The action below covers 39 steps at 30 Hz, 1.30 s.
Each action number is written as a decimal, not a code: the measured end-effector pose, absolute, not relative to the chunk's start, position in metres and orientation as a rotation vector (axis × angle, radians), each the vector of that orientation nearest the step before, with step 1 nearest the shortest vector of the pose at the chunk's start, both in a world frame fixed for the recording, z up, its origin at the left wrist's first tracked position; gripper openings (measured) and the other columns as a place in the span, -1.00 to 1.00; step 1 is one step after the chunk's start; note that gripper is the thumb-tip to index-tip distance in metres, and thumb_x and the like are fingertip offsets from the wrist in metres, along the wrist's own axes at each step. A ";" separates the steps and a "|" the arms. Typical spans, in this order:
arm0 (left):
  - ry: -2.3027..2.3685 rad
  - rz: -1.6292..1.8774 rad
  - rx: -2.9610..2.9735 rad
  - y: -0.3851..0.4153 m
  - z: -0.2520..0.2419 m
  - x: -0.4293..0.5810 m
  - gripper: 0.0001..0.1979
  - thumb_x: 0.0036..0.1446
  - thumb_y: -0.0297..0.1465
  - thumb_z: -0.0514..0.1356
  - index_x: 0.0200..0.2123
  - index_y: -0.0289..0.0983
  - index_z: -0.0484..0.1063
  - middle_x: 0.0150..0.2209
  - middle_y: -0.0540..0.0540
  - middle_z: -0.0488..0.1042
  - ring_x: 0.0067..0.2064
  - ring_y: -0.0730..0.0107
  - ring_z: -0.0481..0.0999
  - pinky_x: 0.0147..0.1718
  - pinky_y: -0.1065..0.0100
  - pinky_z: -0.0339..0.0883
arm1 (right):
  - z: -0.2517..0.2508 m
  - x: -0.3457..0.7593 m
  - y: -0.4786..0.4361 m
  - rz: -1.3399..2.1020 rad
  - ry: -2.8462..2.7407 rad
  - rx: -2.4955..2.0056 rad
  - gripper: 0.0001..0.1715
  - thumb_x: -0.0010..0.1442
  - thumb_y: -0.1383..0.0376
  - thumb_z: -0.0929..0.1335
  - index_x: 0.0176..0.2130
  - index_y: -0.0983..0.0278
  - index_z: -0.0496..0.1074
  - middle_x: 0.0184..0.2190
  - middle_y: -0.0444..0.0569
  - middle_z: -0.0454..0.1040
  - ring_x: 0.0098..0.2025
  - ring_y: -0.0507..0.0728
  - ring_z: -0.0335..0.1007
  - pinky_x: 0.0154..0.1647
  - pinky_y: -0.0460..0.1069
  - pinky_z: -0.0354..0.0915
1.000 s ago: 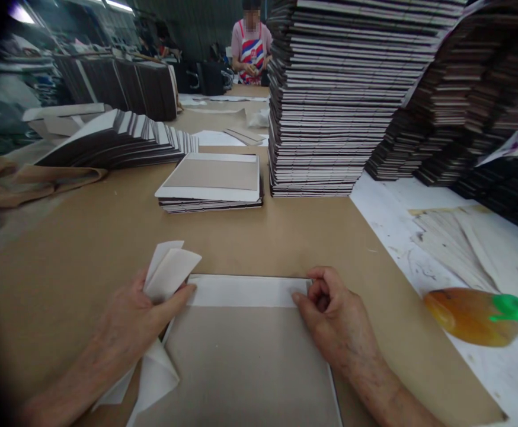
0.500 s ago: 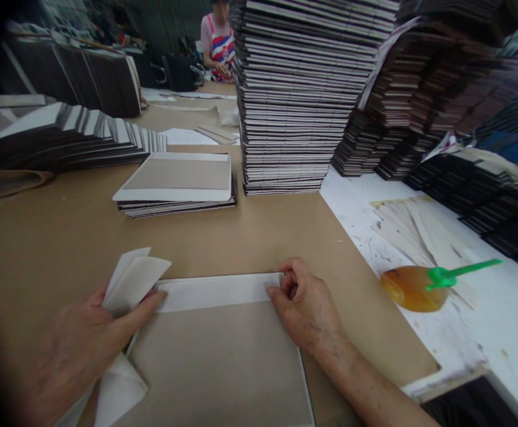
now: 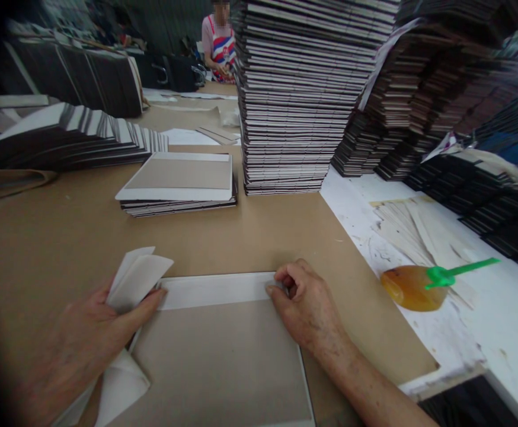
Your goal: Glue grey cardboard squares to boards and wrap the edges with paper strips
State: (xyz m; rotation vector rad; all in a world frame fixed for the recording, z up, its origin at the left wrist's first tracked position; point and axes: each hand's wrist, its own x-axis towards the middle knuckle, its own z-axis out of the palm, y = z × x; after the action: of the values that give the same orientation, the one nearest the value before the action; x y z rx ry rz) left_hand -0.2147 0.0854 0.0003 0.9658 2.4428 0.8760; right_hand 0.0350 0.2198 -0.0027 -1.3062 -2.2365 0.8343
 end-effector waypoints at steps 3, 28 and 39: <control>2.418 0.848 1.284 0.084 -0.005 -0.217 -0.79 0.05 -0.17 0.14 -0.35 -0.14 0.48 -0.37 0.00 0.45 -0.32 0.24 0.45 -0.36 0.33 0.22 | -0.006 0.037 0.222 0.802 -2.294 -1.231 -0.95 0.08 0.29 0.36 -0.37 0.22 0.43 -0.46 -0.14 0.34 -0.41 0.04 0.31 -0.38 -0.06 0.23; 2.357 0.780 1.680 0.059 0.012 -0.220 -0.74 0.17 -0.47 0.02 -0.49 -0.27 0.46 -0.42 -0.05 0.37 -0.37 0.38 0.42 -0.34 0.39 0.17 | 0.013 0.088 0.208 0.519 -2.507 -1.155 -0.69 0.20 0.28 0.20 -0.27 0.21 0.53 -0.31 -0.03 0.42 -0.31 0.13 0.41 -0.21 0.05 0.30; 1.856 0.335 2.103 0.000 0.024 -0.105 -0.27 -0.23 -0.12 0.41 0.05 -0.16 0.32 0.21 -0.14 0.21 -0.02 -0.01 0.45 -0.07 0.16 0.36 | -0.018 0.137 0.103 0.223 -2.307 -0.908 -0.65 0.23 0.14 0.28 0.00 0.15 0.39 -0.06 0.02 0.42 -0.03 0.15 0.39 0.01 0.02 0.36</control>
State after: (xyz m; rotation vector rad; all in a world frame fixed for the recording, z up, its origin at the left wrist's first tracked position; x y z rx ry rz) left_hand -0.1051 -0.0005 0.0241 2.1027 1.8560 0.3353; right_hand 0.1373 0.1025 -0.0177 -0.9080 -2.3072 0.2234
